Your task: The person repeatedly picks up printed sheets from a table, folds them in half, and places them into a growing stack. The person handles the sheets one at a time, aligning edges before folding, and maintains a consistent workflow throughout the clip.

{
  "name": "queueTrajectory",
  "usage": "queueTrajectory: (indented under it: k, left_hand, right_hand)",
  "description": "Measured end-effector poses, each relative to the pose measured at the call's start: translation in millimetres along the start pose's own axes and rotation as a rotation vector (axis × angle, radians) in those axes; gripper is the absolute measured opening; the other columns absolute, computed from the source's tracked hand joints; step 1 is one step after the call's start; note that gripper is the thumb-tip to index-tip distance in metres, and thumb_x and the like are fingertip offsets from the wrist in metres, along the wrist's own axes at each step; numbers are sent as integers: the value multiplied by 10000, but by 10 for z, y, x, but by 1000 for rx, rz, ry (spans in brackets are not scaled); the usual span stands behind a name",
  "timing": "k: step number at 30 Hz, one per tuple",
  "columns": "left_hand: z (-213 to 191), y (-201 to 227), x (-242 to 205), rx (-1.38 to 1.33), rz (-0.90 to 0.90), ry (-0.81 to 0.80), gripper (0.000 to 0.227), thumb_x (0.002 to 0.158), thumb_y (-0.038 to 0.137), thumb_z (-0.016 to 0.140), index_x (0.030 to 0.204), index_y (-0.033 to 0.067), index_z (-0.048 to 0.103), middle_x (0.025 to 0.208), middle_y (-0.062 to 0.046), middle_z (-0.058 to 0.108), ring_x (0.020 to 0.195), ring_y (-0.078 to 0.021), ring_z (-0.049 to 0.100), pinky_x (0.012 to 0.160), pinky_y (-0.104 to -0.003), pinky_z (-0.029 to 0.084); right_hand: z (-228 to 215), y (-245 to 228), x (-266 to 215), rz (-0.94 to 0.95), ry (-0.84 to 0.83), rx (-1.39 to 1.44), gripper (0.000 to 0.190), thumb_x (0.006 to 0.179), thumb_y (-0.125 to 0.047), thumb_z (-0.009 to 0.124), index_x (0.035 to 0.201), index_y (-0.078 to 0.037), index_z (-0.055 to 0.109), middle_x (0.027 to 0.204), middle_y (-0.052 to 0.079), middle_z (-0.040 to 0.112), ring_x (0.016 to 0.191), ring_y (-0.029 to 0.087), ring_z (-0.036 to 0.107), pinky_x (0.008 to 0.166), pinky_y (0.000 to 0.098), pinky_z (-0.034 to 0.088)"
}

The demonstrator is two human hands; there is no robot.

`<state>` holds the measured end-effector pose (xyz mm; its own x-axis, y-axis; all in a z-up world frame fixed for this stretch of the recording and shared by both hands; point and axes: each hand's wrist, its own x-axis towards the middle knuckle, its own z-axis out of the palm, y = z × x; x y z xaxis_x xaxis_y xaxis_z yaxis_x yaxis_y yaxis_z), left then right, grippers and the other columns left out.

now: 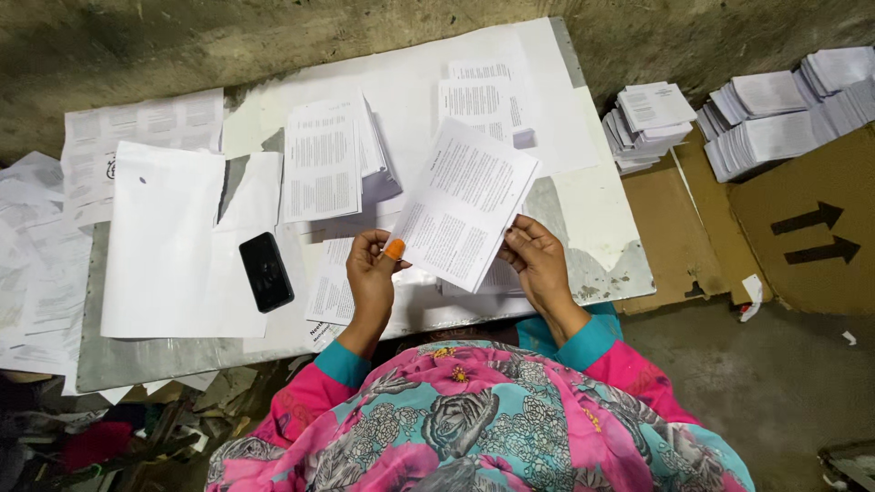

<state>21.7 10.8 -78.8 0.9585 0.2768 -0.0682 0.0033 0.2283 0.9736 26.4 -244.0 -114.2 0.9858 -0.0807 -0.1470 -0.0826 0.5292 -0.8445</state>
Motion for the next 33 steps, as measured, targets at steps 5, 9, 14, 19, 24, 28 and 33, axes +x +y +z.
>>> queueTrajectory:
  k: [5,9,14,19,24,28,33]
  left_hand:
    - [54,66,-94,-11,-19,-37,178,960,-18,667,1086,-2,542,867,-29,528,689,-90,652,630,-237,671]
    - [-36,-171,-40,134,36,-29,236,949,-25,692,1139,16,557,874,-38,606,704,-79,656,647,-216,656]
    - [262,360,-354,866,667,-204,539,992,323,678,1381,-11,512,1302,-231,546,1242,-437,548,1055,-537,474]
    - [543,430,-592,789,478,-513,701,997,405,633,1487,-57,438,1404,-325,547,1277,-507,560,1049,-581,472]
    - [548,401,-594,559,130,-450,408,1075,152,488,1438,-33,503,1208,-281,701,1153,-435,678,988,-528,528]
    - [232,25,-177,361,166,-321,436,1056,103,565,1410,-142,492,1333,-329,616,1303,-347,555,1127,-534,416]
    - [-38,250,1,84,-22,-181,267,1045,84,571,1309,60,603,977,-49,715,811,-110,695,759,-287,615]
  right_hand:
    - [47,-51,-44,10,41,29,270,955,-40,681,1220,7,667,986,89,738,852,179,750,747,288,644]
    - [-15,64,-22,4,74,35,199,938,-9,707,1137,4,705,909,92,741,777,155,735,686,258,634]
    - [-18,161,-43,-24,63,-11,165,932,-9,723,1097,-14,721,848,71,731,716,109,695,628,208,592]
    - [26,444,-110,-91,63,-15,130,871,20,780,965,-28,703,755,75,715,628,118,694,551,209,578]
    - [-93,367,-120,-75,54,-53,97,908,11,747,974,-31,690,767,79,726,638,123,705,567,223,599]
    - [-168,-65,-110,-104,78,-97,104,945,-3,674,1040,-45,673,800,49,720,680,118,716,599,241,614]
    - [-701,-101,104,-263,234,-222,134,975,-15,696,1096,-65,669,834,46,731,696,105,694,634,221,571]
